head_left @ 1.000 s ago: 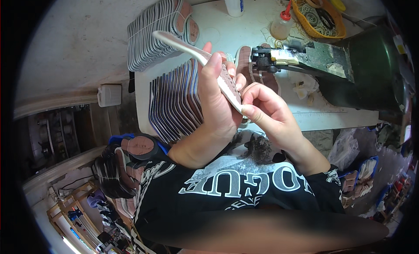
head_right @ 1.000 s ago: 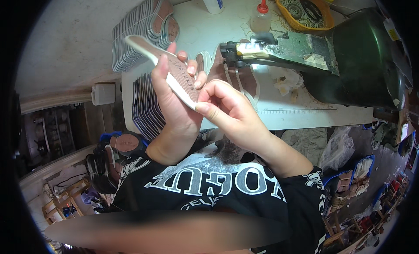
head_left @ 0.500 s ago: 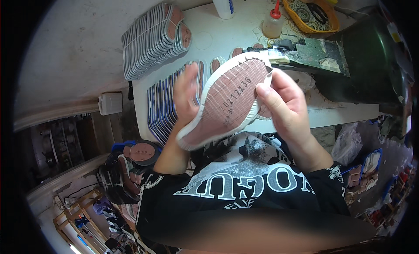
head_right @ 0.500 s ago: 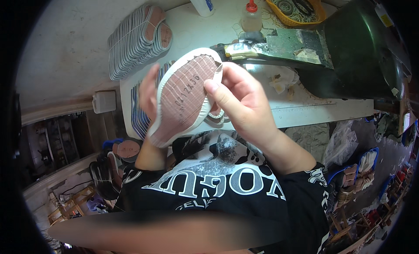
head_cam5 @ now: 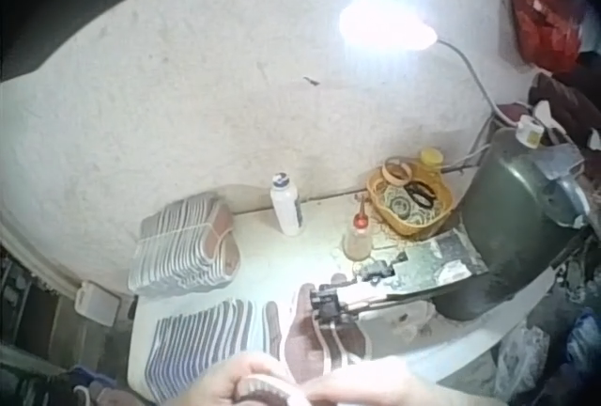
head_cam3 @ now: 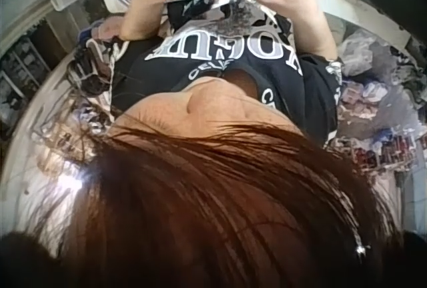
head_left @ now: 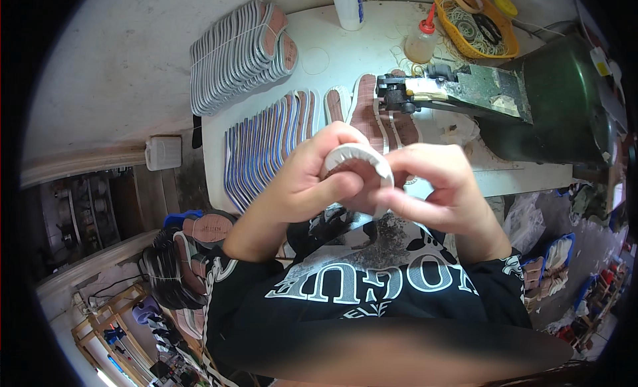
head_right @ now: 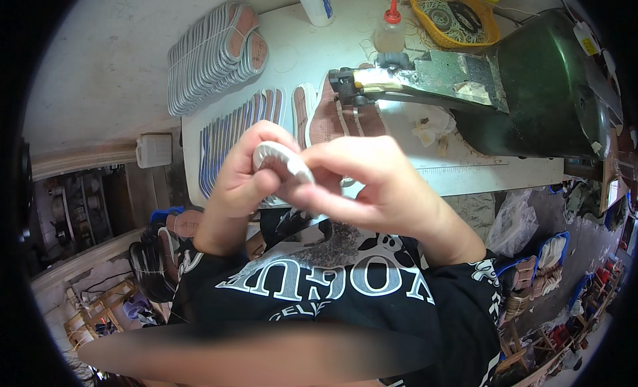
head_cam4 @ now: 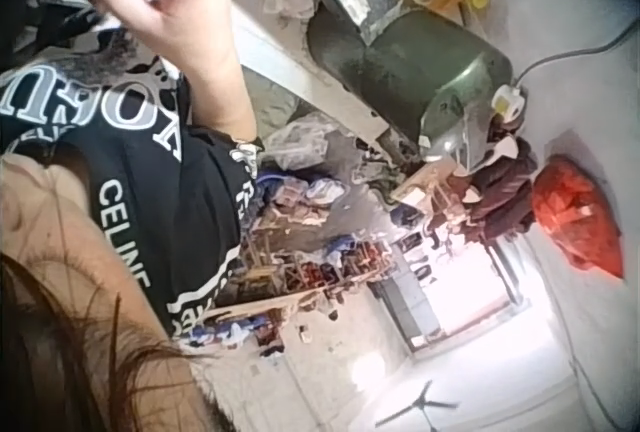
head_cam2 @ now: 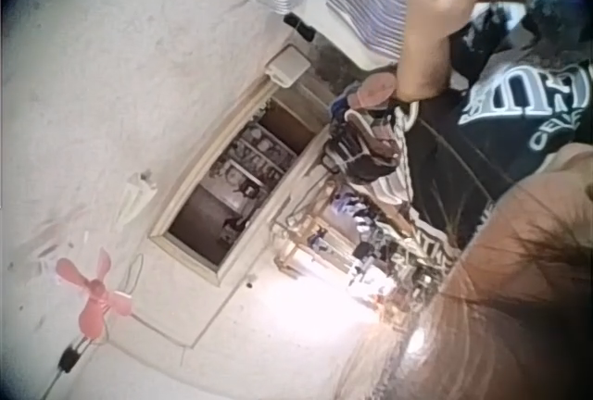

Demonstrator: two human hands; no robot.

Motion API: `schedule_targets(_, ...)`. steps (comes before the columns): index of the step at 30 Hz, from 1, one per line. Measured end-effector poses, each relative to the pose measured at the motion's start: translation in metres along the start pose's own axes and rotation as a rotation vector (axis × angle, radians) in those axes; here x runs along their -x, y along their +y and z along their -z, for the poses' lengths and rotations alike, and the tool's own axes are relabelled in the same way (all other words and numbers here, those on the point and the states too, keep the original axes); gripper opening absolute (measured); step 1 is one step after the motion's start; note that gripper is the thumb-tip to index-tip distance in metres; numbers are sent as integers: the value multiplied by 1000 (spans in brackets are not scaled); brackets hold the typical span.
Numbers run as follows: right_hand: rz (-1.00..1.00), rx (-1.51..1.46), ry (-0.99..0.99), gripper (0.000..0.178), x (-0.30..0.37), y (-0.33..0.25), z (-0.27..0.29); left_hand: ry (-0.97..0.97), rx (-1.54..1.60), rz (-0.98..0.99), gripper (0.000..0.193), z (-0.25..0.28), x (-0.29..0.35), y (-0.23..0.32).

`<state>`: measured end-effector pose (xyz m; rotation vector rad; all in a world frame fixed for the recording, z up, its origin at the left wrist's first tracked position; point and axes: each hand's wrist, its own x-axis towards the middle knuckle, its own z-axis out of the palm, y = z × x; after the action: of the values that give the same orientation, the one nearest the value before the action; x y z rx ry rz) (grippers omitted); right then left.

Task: Apply adhesive and assemble shoe insoles by hand at a manufacturing station.

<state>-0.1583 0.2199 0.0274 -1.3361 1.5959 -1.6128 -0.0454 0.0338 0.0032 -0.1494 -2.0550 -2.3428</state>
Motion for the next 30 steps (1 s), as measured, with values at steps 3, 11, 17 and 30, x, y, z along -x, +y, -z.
schedule_targets(3,-161,-547,5,26,6,9,-5,114,71,-50,51,-15,-3,-14)
schedule_targets(11,-348,-806,-149,35,5,27,-4,110,17,-236,32,-17,5,-37)
schedule_targets(17,-402,-792,-4,30,8,28,-2,230,-77,-269,41,-22,3,-34)
schedule_targets(30,217,472,370,9,6,22,-15,345,-274,-4,27,-35,6,-4)
